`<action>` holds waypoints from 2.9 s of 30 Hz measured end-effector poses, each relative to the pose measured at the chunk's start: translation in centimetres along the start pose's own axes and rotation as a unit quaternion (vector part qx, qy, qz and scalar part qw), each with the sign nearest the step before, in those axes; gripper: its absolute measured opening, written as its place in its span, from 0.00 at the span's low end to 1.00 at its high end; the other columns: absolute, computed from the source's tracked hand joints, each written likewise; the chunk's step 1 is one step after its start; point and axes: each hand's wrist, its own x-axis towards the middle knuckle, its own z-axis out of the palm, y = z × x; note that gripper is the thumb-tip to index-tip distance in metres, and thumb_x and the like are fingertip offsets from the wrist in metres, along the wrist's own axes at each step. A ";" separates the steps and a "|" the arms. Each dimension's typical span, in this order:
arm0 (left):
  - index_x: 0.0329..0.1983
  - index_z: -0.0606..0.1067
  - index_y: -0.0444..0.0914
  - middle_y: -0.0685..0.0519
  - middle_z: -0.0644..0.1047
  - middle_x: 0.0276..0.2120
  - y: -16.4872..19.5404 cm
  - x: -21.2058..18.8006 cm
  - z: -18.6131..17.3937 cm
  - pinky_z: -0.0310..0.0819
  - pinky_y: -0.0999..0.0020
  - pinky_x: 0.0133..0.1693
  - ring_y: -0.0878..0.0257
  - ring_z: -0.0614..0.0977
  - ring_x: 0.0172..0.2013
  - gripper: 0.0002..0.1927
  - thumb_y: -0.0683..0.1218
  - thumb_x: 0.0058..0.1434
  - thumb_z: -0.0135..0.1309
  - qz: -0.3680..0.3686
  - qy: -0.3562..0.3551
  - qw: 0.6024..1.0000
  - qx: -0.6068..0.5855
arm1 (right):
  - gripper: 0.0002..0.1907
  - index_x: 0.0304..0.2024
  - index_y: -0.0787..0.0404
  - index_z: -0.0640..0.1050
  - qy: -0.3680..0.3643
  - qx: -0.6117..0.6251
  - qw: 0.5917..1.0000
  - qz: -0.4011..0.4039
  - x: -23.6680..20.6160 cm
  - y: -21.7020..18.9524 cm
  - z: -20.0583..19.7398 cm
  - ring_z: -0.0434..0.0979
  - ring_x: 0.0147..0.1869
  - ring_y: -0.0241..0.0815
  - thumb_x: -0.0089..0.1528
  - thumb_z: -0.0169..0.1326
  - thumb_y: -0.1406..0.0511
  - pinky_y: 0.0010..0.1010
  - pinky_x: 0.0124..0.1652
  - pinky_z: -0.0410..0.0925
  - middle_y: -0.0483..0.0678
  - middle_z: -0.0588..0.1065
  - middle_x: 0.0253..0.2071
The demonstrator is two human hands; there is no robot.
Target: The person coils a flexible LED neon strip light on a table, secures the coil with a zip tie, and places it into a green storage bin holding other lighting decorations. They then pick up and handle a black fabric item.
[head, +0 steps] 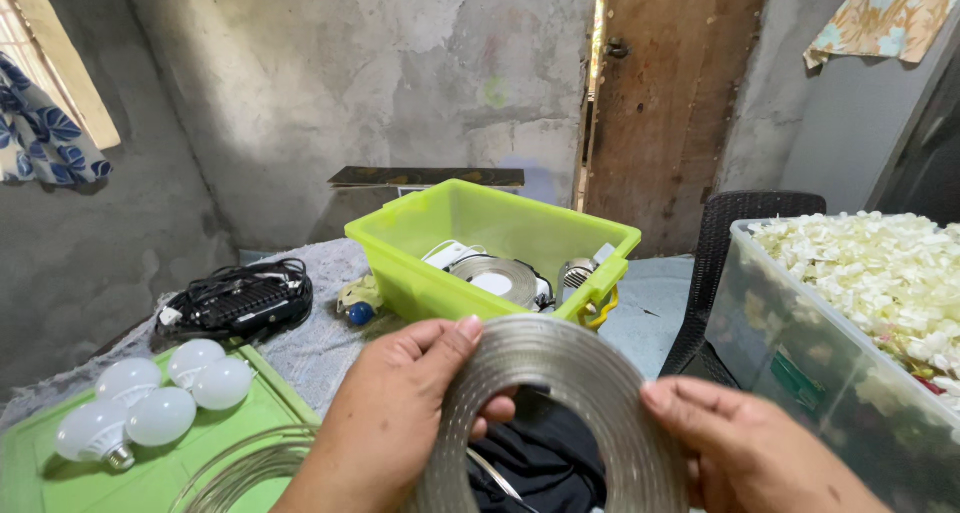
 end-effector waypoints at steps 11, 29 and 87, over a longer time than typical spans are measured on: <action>0.46 0.80 0.37 0.50 0.83 0.28 -0.6 -2.7 2.2 0.77 0.66 0.28 0.60 0.83 0.25 0.23 0.60 0.65 0.48 -0.078 -0.036 0.996 -0.029 | 0.16 0.37 0.67 0.84 -0.168 -0.249 0.947 -0.112 -1.4 -9.2 3.0 0.77 0.32 0.33 0.60 0.58 0.59 0.29 0.35 0.70 0.45 0.82 0.30; 0.35 0.81 0.32 0.56 0.80 0.24 1.1 -1.1 -0.5 0.71 0.73 0.29 0.70 0.75 0.24 0.14 0.49 0.64 0.55 0.013 -0.034 0.988 0.152 | 0.16 0.31 0.66 0.82 -0.217 -0.345 0.889 -0.210 6.3 -0.5 -6.1 0.69 0.37 0.35 0.61 0.59 0.57 0.27 0.41 0.68 0.44 0.75 0.27; 0.36 0.81 0.32 0.56 0.78 0.23 2.8 -4.4 -7.7 0.66 0.74 0.26 0.71 0.72 0.22 0.13 0.49 0.63 0.56 0.042 0.088 0.984 0.149 | 0.18 0.39 0.68 0.79 -0.101 -0.232 0.919 -0.302 8.3 -3.2 3.1 0.65 0.30 0.35 0.68 0.50 0.58 0.27 0.33 0.61 0.45 0.68 0.25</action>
